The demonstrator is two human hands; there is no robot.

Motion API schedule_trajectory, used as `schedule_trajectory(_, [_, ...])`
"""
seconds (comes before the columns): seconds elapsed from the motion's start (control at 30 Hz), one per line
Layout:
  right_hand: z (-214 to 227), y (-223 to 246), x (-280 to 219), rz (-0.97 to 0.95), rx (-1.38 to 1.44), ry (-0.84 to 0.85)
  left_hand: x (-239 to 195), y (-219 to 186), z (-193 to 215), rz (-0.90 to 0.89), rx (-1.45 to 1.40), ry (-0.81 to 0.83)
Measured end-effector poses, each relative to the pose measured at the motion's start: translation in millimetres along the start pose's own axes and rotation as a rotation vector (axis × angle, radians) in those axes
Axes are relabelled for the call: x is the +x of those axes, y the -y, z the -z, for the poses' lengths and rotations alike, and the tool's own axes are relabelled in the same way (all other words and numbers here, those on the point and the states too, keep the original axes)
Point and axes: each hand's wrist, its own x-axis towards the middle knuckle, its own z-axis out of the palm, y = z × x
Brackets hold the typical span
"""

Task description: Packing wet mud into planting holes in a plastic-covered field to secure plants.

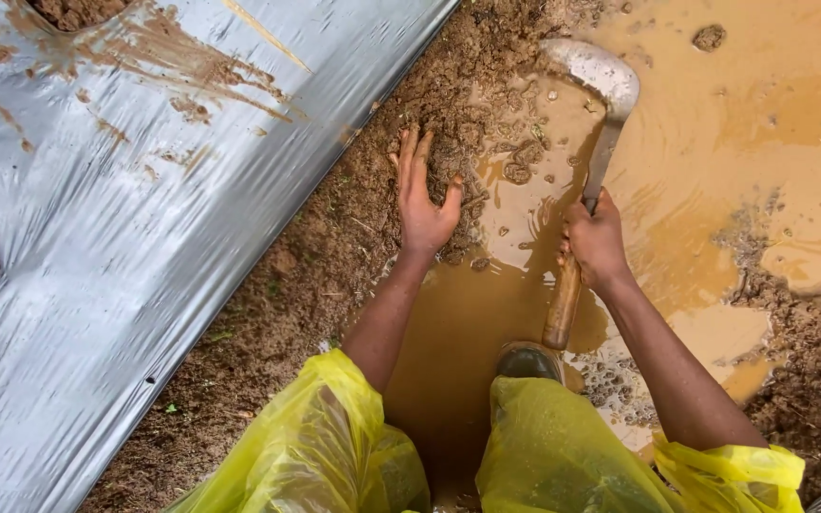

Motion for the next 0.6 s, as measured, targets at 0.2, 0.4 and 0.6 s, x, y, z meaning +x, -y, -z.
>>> schedule_trajectory(0.2, [34, -40, -25, 0.133, -0.366, -0.013, -2, 15, -8, -0.015, 0.024, -0.031])
schedule_trajectory(0.4, [44, 1, 29, 0.379, -0.145, -0.135, -2, 0, 1, -0.030, 0.033, 0.015])
schedule_trajectory(0.6, [-1, -4, 6, 0.046, -0.032, 0.048, -1, -3, 3, -0.001, 0.014, 0.036])
